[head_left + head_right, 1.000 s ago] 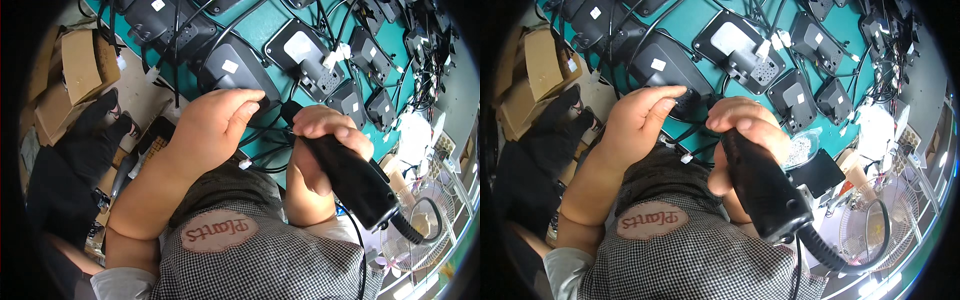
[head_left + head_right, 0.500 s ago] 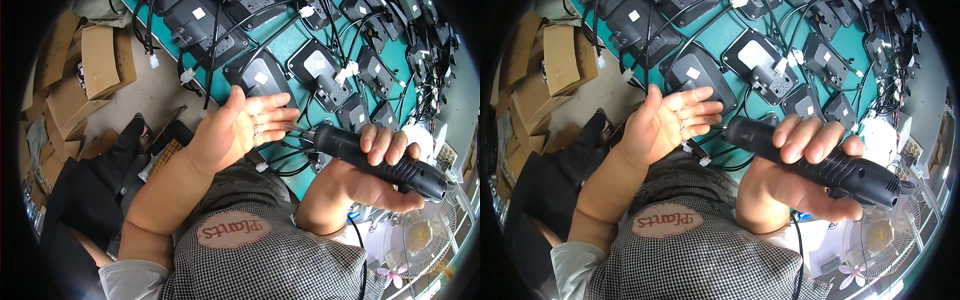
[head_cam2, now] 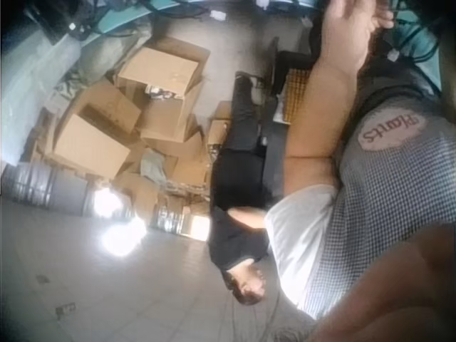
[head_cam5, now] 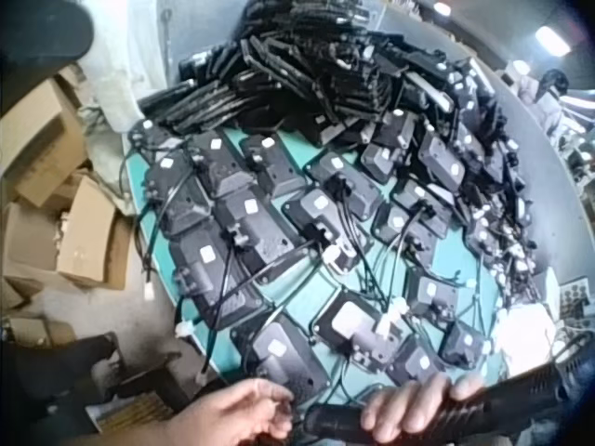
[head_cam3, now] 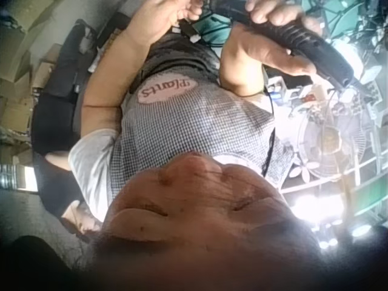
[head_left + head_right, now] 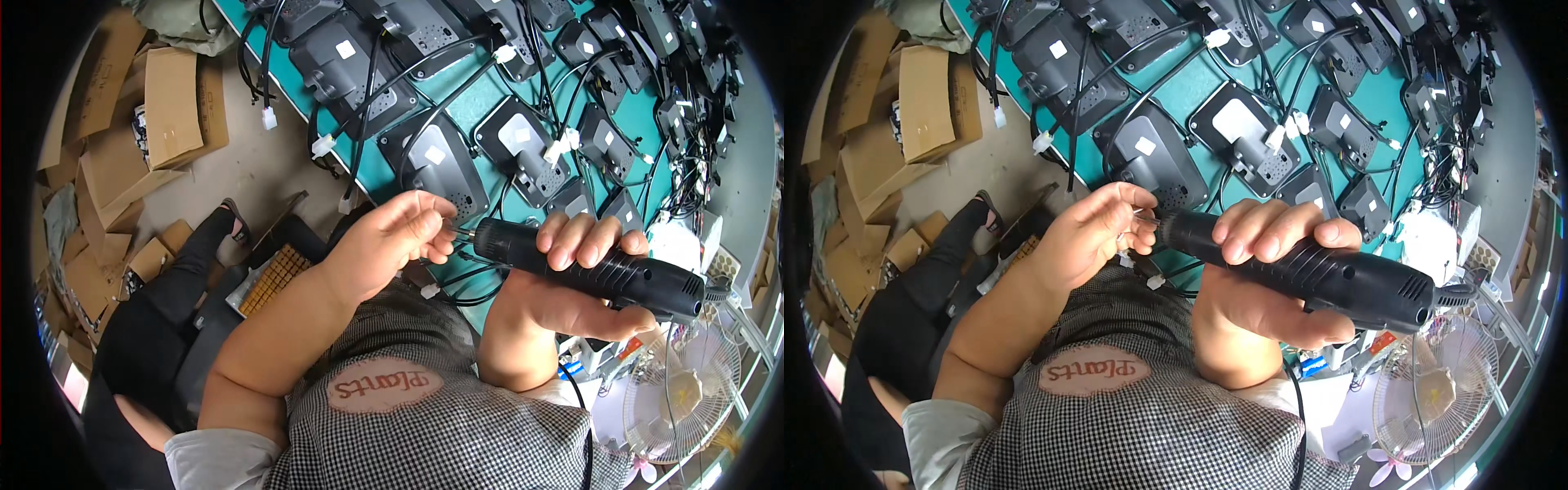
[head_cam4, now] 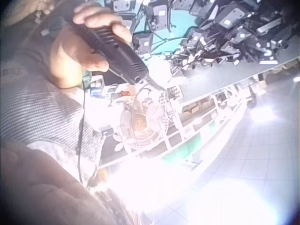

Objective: The person uses a power screwdriver to fasten screws into the back of small black electronic devices on a green workbench. They pick up devices, align them, and drive screws into place, occasionally moving finished units aside or into boxes.

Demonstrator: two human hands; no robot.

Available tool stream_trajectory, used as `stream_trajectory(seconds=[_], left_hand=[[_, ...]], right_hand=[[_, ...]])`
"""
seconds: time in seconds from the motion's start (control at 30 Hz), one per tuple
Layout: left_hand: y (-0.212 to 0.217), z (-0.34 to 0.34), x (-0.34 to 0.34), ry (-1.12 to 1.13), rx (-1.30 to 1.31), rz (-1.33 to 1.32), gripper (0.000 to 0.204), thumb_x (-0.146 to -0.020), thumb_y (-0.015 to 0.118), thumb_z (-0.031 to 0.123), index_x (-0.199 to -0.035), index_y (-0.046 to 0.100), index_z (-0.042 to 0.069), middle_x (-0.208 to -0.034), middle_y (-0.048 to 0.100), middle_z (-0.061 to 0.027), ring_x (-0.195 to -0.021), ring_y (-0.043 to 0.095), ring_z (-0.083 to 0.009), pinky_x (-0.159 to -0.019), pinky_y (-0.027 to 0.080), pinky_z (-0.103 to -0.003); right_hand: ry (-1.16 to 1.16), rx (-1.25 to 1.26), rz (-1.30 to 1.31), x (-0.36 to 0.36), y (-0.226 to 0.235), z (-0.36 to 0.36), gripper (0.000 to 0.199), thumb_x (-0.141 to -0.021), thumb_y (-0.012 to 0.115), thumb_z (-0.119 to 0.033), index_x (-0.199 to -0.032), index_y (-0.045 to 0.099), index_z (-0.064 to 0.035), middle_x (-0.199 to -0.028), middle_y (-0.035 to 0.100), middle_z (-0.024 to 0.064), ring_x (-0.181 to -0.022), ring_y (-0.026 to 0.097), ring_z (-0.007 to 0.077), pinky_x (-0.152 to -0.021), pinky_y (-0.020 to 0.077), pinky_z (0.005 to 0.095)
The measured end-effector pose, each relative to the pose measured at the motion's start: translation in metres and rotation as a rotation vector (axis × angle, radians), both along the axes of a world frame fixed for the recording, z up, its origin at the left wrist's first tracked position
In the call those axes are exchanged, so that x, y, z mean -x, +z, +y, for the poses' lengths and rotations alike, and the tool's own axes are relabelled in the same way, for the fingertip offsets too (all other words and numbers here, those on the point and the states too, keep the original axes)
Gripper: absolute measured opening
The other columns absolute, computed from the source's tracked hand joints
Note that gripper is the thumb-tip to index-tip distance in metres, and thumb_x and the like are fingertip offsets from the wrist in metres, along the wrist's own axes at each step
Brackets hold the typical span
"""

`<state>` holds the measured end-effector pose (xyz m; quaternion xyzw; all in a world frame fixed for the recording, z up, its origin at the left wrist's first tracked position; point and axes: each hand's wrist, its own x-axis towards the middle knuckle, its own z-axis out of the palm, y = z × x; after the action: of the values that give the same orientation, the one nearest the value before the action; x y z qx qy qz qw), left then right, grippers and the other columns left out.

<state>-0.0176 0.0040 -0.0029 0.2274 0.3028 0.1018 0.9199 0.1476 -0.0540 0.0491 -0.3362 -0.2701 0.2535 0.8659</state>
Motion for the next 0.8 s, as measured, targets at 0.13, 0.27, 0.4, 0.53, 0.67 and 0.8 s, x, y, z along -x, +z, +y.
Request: stream_trajectory(seconds=[0.13, 0.27, 0.4, 0.53, 0.67, 0.8], left_hand=[[-0.003, 0.005, 0.002, 0.003, 0.071, 0.085, 0.016, -0.092, 0.056, 0.013, -0.101, 0.058, 0.0, -0.086, 0.062, -0.005, -0.071, 0.058, -0.0094, -0.063, 0.05, -0.022], [-0.002, 0.007, 0.0, -0.021, -0.063, 0.125, 0.013, -0.093, 0.053, 0.011, -0.101, 0.058, 0.001, -0.085, 0.062, -0.0063, -0.068, 0.058, -0.0096, -0.059, 0.049, -0.021], [0.001, 0.01, -0.003, 0.12, -0.056, 0.112, 0.013, -0.094, 0.051, 0.009, -0.101, 0.058, 0.0, -0.084, 0.063, -0.008, -0.066, 0.059, -0.0099, -0.057, 0.049, -0.021], [0.009, 0.014, -0.002, -0.009, -0.04, 0.155, 0.016, -0.093, 0.055, 0.012, -0.101, 0.06, -0.001, -0.081, 0.063, -0.0081, -0.068, 0.059, -0.0093, -0.051, 0.046, -0.019], [0.004, 0.013, -0.002, 0.02, -0.026, 0.046, 0.017, -0.093, 0.056, 0.017, -0.091, 0.058, 0.0, -0.073, 0.062, -0.0056, -0.06, 0.059, -0.0097, -0.045, 0.043, -0.019], [0.006, 0.01, -0.005, 0.07, -0.011, 0.08, 0.019, -0.093, 0.056, 0.021, -0.088, 0.058, 0.003, -0.067, 0.058, -0.0025, -0.054, 0.052, -0.007, -0.045, 0.039, -0.018]], right_hand=[[-0.002, 0.016, 0.03, -0.003, 0.0, 0.0, 0.076, -0.075, 0.054, -0.072, -0.116, 0.047, -0.0078, -0.077, 0.053, 0.0067, -0.054, 0.053, 0.0176, -0.052, 0.0476, 0.0324], [0.022, -0.001, 0.043, -0.006, -0.002, 0.0, 0.077, -0.076, 0.052, -0.073, -0.117, 0.048, -0.0084, -0.079, 0.054, 0.0067, -0.056, 0.054, 0.0173, -0.053, 0.0482, 0.0325], [0.018, -0.007, 0.05, -0.011, 0.0, 0.0, 0.075, -0.078, 0.052, -0.071, -0.117, 0.048, -0.0073, -0.08, 0.055, 0.0071, -0.058, 0.056, 0.0175, -0.055, 0.049, 0.0325], [0.023, -0.015, 0.068, -0.012, 0.004, 0.003, 0.073, -0.08, 0.052, -0.069, -0.116, 0.048, -0.0056, -0.08, 0.055, 0.0074, -0.058, 0.056, 0.0179, -0.055, 0.0494, 0.0332], [0.031, -0.011, 0.095, -0.01, 0.009, 0.007, 0.073, -0.079, 0.052, -0.069, -0.115, 0.048, -0.0053, -0.079, 0.055, 0.0074, -0.057, 0.056, 0.0179, -0.055, 0.0495, 0.0333], [0.023, -0.011, 0.095, -0.011, 0.007, 0.008, 0.073, -0.079, 0.053, -0.069, -0.115, 0.048, -0.0054, -0.08, 0.056, 0.0072, -0.057, 0.056, 0.0179, -0.054, 0.0493, 0.0333]])
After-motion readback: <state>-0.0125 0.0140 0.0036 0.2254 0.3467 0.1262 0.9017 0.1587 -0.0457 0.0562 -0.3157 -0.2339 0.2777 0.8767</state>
